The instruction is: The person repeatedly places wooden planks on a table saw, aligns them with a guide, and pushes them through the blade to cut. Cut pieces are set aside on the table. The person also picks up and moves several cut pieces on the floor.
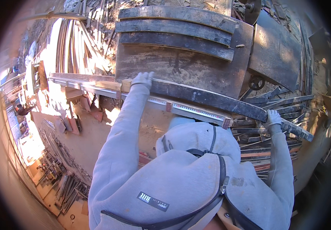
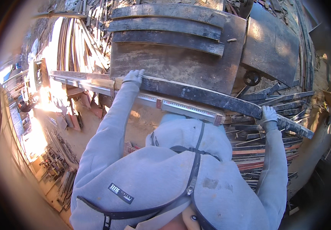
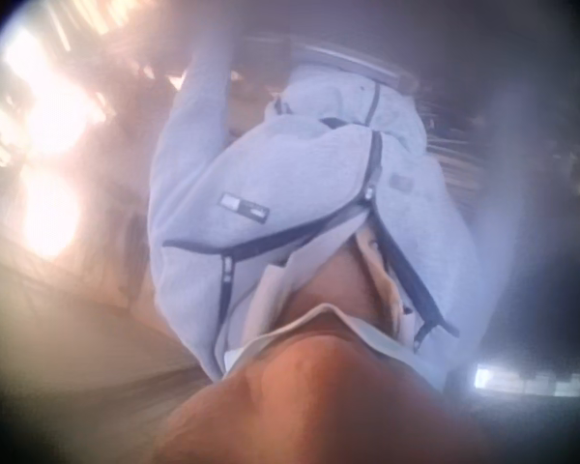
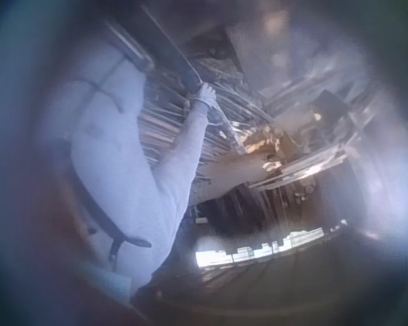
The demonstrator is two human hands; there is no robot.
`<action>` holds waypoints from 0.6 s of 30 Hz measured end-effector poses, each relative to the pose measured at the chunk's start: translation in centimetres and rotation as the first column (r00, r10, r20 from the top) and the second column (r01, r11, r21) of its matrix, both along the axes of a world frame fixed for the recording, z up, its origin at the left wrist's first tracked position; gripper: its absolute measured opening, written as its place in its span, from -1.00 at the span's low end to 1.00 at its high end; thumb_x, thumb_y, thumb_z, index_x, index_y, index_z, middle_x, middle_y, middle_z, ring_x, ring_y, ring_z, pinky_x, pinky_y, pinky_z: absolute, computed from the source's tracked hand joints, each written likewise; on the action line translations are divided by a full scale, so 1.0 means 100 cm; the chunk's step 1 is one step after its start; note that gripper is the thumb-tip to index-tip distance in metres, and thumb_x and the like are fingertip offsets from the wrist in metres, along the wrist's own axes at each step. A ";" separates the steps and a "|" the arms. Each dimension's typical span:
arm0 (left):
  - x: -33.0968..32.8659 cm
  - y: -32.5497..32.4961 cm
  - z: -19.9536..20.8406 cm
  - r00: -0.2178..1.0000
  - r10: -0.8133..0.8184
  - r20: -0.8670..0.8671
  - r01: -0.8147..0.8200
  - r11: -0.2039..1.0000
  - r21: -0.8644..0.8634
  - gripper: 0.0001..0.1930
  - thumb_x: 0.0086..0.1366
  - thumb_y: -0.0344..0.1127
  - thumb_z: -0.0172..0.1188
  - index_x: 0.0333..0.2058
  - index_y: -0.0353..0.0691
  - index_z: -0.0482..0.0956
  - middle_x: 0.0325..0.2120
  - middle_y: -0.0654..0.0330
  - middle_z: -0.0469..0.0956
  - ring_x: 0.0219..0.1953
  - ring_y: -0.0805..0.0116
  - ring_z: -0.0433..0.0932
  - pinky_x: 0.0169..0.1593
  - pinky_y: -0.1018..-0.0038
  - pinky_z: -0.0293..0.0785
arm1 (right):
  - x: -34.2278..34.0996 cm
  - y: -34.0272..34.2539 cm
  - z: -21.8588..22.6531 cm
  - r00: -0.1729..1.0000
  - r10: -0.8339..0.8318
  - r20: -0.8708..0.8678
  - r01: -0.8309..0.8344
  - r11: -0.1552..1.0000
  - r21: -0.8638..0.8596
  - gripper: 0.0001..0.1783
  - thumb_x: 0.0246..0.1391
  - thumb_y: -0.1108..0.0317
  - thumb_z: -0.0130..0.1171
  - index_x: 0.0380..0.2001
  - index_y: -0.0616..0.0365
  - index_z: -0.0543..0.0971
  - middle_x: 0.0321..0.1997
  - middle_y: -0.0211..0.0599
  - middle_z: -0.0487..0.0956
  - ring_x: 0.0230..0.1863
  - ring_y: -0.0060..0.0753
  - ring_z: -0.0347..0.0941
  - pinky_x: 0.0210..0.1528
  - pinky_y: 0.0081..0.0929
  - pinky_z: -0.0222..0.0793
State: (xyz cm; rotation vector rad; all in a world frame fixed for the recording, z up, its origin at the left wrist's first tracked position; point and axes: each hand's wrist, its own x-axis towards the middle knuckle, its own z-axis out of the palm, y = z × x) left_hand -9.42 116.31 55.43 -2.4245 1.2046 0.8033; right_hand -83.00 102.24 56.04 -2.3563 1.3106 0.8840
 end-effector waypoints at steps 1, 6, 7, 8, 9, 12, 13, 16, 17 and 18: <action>-0.024 -0.004 0.014 0.987 -0.138 0.080 0.136 0.990 0.037 -0.49 0.56 0.16 -0.04 0.06 -0.11 0.67 0.24 -0.05 0.54 0.27 -0.05 0.49 0.37 0.11 0.40 | -0.002 0.011 -0.004 0.999 -0.039 -0.028 0.039 0.999 0.013 -0.20 -0.27 0.02 0.63 0.04 0.06 0.48 0.03 -0.07 0.57 0.13 0.05 0.49 0.17 -0.05 0.45; -0.138 -0.005 0.049 0.702 -0.650 -0.290 0.507 0.743 -0.437 -0.41 0.50 0.17 0.12 0.36 0.00 0.49 0.30 0.01 0.48 0.38 -0.03 0.38 0.50 0.07 0.22 | 0.005 0.046 -0.013 0.998 0.006 0.070 -0.002 0.999 -0.045 -0.20 -0.28 0.12 0.60 0.08 0.08 0.48 0.03 -0.10 0.57 0.10 0.04 0.49 0.16 -0.08 0.44; -0.147 -0.002 0.048 0.679 -0.680 -0.277 0.579 0.728 -0.368 -0.40 0.48 0.17 0.15 0.36 0.02 0.48 0.29 0.07 0.51 0.36 -0.01 0.40 0.47 0.06 0.24 | 0.010 0.050 -0.013 0.998 0.004 0.060 -0.002 0.999 -0.032 -0.21 -0.27 0.14 0.59 0.08 0.08 0.48 0.03 -0.10 0.57 0.10 0.04 0.49 0.17 -0.08 0.43; -0.149 0.002 0.046 0.720 -0.645 -0.255 0.556 0.757 -0.344 -0.41 0.47 0.17 0.16 0.35 0.03 0.50 0.27 0.10 0.53 0.35 0.00 0.42 0.46 0.06 0.25 | 0.016 0.053 -0.014 0.999 -0.008 0.048 0.010 1.000 -0.027 -0.22 -0.26 0.16 0.58 0.08 0.08 0.48 0.03 -0.10 0.57 0.10 0.04 0.49 0.17 -0.08 0.43; -0.150 0.006 0.042 0.746 -0.616 -0.254 0.537 0.781 -0.320 -0.41 0.46 0.16 0.18 0.33 0.04 0.51 0.26 0.13 0.55 0.34 0.01 0.43 0.44 0.05 0.26 | 0.022 0.054 -0.014 0.997 0.005 0.073 -0.002 0.999 -0.045 -0.23 -0.26 0.17 0.56 0.08 0.08 0.48 0.04 -0.10 0.56 0.10 0.03 0.49 0.17 -0.08 0.43; -0.131 0.015 0.034 0.775 -0.577 -0.257 0.501 0.810 -0.305 -0.45 0.42 0.14 0.23 0.29 0.08 0.56 0.22 0.16 0.58 0.31 0.01 0.46 0.42 0.04 0.28 | 0.041 0.057 -0.017 0.993 0.005 0.117 0.004 0.997 -0.073 -0.24 -0.20 0.24 0.51 0.14 0.11 0.47 0.05 -0.09 0.55 0.11 0.05 0.48 0.20 -0.07 0.41; -0.125 0.016 0.033 0.770 -0.582 -0.262 0.496 0.804 -0.327 -0.46 0.41 0.13 0.25 0.28 0.09 0.57 0.22 0.16 0.58 0.30 0.01 0.46 0.41 0.04 0.29 | 0.045 0.058 -0.018 0.992 0.015 0.126 -0.005 0.997 -0.079 -0.23 -0.20 0.26 0.50 0.15 0.12 0.46 0.04 -0.09 0.55 0.11 0.05 0.48 0.20 -0.06 0.40; -0.120 0.014 0.039 0.744 -0.613 -0.266 0.496 0.774 -0.394 -0.49 0.36 0.05 0.32 0.24 0.11 0.60 0.19 0.15 0.59 0.26 0.00 0.48 0.39 0.03 0.31 | 0.052 0.061 -0.017 0.990 -0.023 0.138 0.030 0.998 -0.050 -0.21 -0.23 0.34 0.47 0.17 0.16 0.46 0.03 -0.08 0.54 0.09 0.06 0.47 0.18 -0.05 0.40; -0.124 0.013 0.042 0.759 -0.589 -0.277 0.466 0.789 -0.400 -0.48 0.33 0.02 0.35 0.22 0.09 0.60 0.19 0.14 0.59 0.26 0.00 0.47 0.39 0.02 0.31 | 0.054 0.063 -0.016 0.980 0.013 0.201 0.011 0.993 -0.115 -0.27 -0.25 0.38 0.44 0.11 0.16 0.48 0.00 -0.10 0.54 0.05 0.04 0.48 0.14 -0.07 0.41; -0.131 0.012 0.044 0.780 -0.571 -0.256 0.454 0.798 -0.397 -0.48 0.31 -0.03 0.36 0.21 0.05 0.60 0.19 0.12 0.58 0.27 0.00 0.46 0.41 0.01 0.29 | 0.054 0.063 -0.015 0.977 0.005 0.211 0.018 0.994 -0.111 -0.33 -0.27 0.39 0.41 0.04 0.15 0.50 -0.06 -0.13 0.54 0.00 0.02 0.49 0.09 -0.07 0.41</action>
